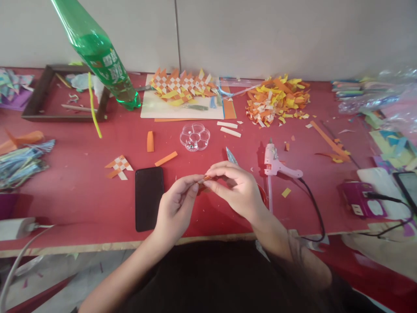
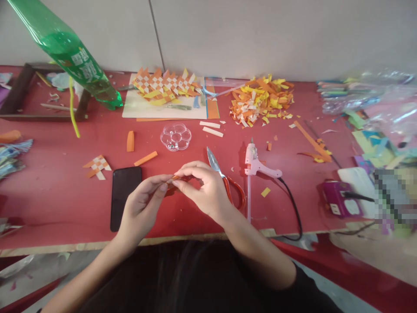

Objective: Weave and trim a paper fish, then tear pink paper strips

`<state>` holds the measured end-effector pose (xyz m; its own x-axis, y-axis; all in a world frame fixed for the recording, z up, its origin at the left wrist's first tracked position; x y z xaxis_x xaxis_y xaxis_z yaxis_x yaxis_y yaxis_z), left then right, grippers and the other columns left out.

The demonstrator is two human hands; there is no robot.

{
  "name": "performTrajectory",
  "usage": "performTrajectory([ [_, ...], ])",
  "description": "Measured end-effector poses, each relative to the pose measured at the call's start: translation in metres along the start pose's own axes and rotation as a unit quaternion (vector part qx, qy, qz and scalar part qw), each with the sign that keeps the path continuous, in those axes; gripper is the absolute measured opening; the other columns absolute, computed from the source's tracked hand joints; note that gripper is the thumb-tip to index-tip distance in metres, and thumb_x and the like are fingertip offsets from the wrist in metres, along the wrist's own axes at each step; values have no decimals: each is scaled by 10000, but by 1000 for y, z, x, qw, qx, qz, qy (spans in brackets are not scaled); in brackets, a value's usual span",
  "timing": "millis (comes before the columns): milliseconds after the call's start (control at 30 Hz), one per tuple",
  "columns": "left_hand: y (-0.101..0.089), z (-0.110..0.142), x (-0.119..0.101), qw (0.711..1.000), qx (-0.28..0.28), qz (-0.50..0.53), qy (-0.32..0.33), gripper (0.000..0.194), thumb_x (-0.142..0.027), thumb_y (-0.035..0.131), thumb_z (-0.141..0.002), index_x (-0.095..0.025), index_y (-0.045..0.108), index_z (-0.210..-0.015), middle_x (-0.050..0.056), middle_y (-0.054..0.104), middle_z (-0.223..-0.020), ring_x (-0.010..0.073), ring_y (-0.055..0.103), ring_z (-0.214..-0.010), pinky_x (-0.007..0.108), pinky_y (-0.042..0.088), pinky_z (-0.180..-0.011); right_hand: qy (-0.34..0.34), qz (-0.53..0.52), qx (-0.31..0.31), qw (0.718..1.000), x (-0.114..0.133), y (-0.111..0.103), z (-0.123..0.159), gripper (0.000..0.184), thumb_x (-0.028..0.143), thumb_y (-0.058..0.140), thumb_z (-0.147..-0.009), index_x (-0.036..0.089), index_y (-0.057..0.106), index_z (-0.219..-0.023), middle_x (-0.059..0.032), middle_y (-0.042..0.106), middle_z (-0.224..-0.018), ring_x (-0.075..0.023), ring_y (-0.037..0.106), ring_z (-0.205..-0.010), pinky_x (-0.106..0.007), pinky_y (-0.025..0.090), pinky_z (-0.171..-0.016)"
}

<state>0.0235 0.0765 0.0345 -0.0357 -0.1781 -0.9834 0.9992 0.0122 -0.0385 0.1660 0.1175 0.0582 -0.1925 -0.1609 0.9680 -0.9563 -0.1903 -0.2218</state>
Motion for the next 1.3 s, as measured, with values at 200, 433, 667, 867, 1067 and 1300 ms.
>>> performTrajectory([
  [200,2,-1,1,1000,7,13,1,179,-253,538,-961,-184,674,-1056,67,760,-1073,195,727,-1001,305,589,-907,8,11,1,1000,-1,-2,0,49,230,730,-815,223,717,-862,-44,711,-958,-167,678,-874,-320,570,-768],
  [433,1,0,0,999,6,34,42,117,-220,530,-968,-186,628,-1022,54,754,-1042,152,734,-956,262,600,-880,0,6,18,1000,1,0,0,38,226,719,-825,208,712,-858,-48,709,-953,-166,674,-890,-320,557,-789],
  [667,3,0,1,999,10,5,40,112,-219,527,-971,-185,619,-1024,62,751,-1021,149,729,-952,256,596,-868,-2,-3,29,1000,-2,0,1,24,202,706,-831,207,699,-853,-45,695,-953,-165,668,-895,-323,552,-791],
  [867,4,-1,1,999,12,-11,39,112,-220,527,-970,-191,627,-1012,49,746,-996,135,722,-936,232,584,-851,-2,-4,32,999,-1,0,2,22,201,706,-829,203,691,-845,-46,693,-948,-169,667,-904,-329,551,-800],
  [1067,4,0,4,999,8,53,5,107,-235,514,-974,-195,609,-1005,26,719,-949,117,715,-834,253,599,-824,0,-34,47,998,0,-4,3,144,215,679,-859,206,676,-1003,-43,699,-969,-147,666,-854,-302,562,-765],
  [1300,12,-2,18,987,53,136,-74,104,-210,539,-947,-203,621,-1011,-14,656,-866,76,660,-740,191,577,-729,-121,69,124,982,17,-5,3,162,106,626,-896,204,703,-1000,-38,720,-996,-130,673,-943,-277,545,-843],
])
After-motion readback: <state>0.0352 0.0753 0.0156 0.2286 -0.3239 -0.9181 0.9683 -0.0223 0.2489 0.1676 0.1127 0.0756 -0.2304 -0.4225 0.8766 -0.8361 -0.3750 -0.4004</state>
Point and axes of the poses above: each hand's wrist, its own z-axis away from the middle knuckle, its own y-axis out of the palm, x = y × z, the point moved 9 cm from there along -z, towards the middle knuckle
